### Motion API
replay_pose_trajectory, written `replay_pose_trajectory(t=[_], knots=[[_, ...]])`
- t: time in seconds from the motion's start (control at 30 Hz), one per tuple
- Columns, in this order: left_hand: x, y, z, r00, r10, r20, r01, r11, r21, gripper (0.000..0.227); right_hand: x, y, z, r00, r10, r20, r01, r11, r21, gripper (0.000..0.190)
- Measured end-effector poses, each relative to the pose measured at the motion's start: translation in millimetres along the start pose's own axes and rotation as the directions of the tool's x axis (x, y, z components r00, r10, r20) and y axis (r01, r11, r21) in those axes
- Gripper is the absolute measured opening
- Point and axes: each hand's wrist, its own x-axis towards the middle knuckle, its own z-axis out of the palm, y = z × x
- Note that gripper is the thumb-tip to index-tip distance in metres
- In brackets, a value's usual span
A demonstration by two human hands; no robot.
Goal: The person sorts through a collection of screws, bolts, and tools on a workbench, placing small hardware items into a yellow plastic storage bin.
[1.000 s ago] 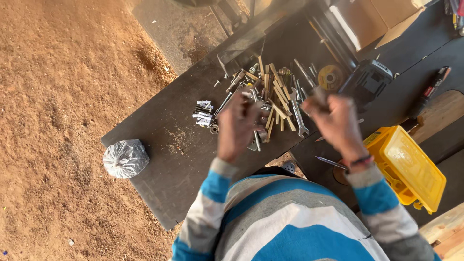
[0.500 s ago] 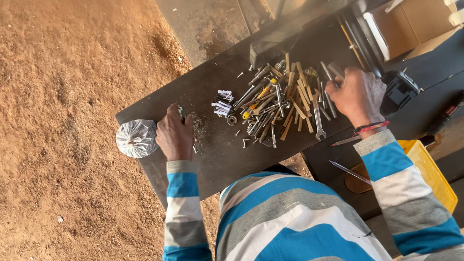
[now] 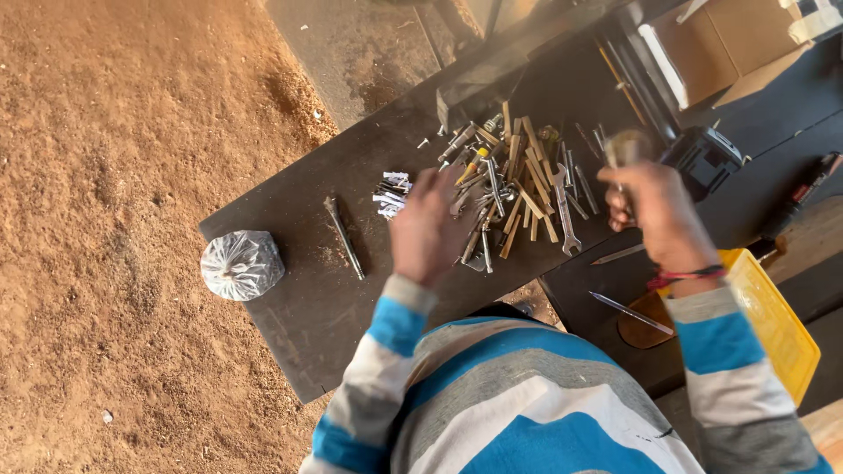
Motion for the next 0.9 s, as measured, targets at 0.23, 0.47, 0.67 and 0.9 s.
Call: replay_pose_trajectory(t=[0.23, 0.47, 0.67, 0.9], knots=[[34.3, 34.8, 37.8, 0.977, 0.061, 0.205, -0.075, 0.995, 0.063, 0.064, -13.2, -4.4, 25.2, 0.916, -0.392, -0.080, 0.167, 0.556, -0.814, 0.037], [32.3, 25.7, 38.1, 0.984, 0.058, 0.166, -0.047, 0.996, -0.073, 0.052, 10.8, 4.7, 12.1, 0.960, -0.281, -0.014, 0.210, 0.751, -0.626, 0.031], [18.4, -4.4, 6.2, 0.992, 0.022, 0.122, 0.012, 0.962, -0.271, 0.040, 1.0, 22.3, -3.4, 0.997, 0.063, 0.044, -0.070, 0.983, 0.170, 0.020], [5.4, -36.2, -28.1, 1.000, -0.017, -0.008, 0.016, 0.998, -0.060, 0.037, -13.5, 25.1, -7.9, 0.976, 0.081, 0.202, -0.155, 0.911, 0.381, 0.013]])
